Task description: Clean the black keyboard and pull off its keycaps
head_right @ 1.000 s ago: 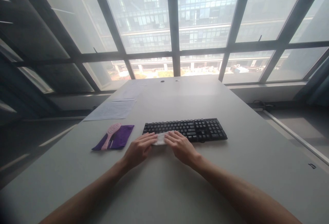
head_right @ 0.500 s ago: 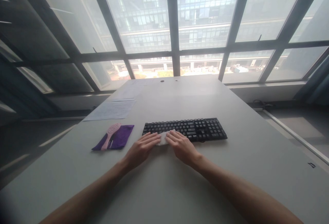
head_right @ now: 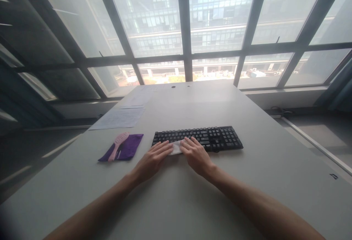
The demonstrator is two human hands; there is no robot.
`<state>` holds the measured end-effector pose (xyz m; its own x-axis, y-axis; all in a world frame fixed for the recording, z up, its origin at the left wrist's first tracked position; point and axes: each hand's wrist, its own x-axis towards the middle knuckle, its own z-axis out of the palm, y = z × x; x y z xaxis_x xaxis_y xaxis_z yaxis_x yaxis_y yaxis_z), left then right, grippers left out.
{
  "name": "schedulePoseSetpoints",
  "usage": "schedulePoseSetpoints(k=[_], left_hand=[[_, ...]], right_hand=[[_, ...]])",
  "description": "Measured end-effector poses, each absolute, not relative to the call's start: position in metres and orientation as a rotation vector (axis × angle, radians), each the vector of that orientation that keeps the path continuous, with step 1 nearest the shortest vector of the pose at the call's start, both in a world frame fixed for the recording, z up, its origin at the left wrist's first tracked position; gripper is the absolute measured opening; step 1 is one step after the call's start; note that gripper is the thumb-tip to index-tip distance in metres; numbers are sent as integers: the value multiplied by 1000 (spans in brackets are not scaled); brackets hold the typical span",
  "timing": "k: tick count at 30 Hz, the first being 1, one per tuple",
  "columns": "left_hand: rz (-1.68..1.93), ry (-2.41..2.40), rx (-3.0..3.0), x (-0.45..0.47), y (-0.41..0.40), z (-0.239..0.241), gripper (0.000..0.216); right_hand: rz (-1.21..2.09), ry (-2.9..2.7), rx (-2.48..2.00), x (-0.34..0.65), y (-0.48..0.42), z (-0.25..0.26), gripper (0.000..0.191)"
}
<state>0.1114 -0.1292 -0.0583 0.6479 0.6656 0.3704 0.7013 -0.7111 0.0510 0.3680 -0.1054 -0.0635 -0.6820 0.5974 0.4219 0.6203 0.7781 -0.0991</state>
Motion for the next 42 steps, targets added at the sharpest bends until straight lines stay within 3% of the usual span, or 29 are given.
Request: schedulePoseSetpoints(k=[15,27,37,42], left_hand=[[-593,-1246,-2656,110,-128,-57,64],[-481,-1172,-2755,113,-129,-59,65],[-629,-1271,-2608,113,-129,-58,60],[-608,-1201,-2683,114,-128,-62,60]], right_hand=[[-40,-2572,-810,364,-104,-67,50],[-71,-2539,-967,373,-107,-61,45],[-37,-2638,-813,360,-106,-64,62],[-24,-2614,-821,361,-103,-65,57]])
